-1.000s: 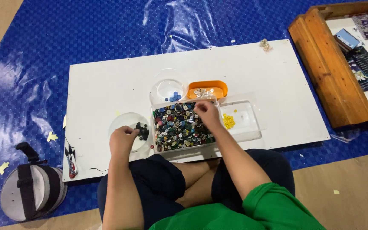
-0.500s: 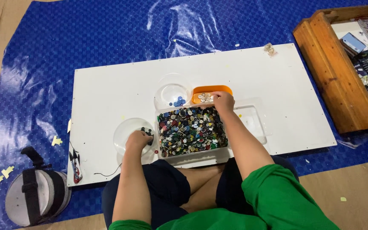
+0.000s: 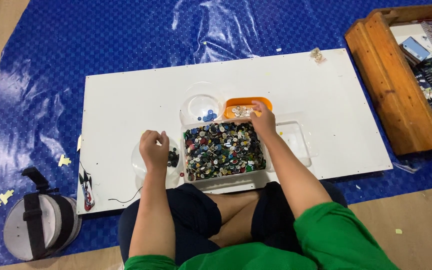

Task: The person sits on the floor and sorts a large mixed pile of buttons from a central container into separate bowls and trays by color and type. They repeatedly pick buttons from the main pile and place them into designated containers.

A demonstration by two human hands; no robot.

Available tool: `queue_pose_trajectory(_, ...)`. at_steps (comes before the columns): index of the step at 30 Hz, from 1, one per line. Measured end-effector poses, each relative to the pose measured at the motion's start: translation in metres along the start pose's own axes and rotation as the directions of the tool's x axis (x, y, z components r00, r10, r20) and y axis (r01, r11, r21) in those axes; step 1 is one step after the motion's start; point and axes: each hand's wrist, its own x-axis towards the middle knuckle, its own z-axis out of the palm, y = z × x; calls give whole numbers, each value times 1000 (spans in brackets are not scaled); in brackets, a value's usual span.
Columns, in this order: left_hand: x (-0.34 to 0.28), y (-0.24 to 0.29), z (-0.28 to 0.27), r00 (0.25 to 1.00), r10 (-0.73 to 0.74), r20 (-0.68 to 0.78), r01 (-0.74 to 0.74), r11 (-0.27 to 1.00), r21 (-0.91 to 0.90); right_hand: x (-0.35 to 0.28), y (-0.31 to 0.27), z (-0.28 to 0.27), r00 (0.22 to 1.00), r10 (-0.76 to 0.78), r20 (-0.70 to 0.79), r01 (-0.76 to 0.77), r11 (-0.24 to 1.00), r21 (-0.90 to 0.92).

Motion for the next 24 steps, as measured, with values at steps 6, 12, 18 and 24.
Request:
queue_pose_trajectory(6, -31, 49, 1, 915, 17, 404, 20, 996, -87, -64, -10, -24, 960, -18, 280, 54, 991, -119)
queue_pose_trajectory(12, -52, 68, -3, 621, -130, 773, 99, 991, 88, -93, 38, 5, 842, 128, 525, 115, 907, -406)
queue_pose_trajectory(18, -66, 29, 41, 660, 88, 746, -166, 986, 31, -84, 56, 49, 827, 104, 552, 237, 826, -511)
queue_pose_trajectory(24, -66, 83, 36, 464, -153, 872, -408, 837, 364, -80, 22, 37, 813, 58, 580, 229, 883, -409)
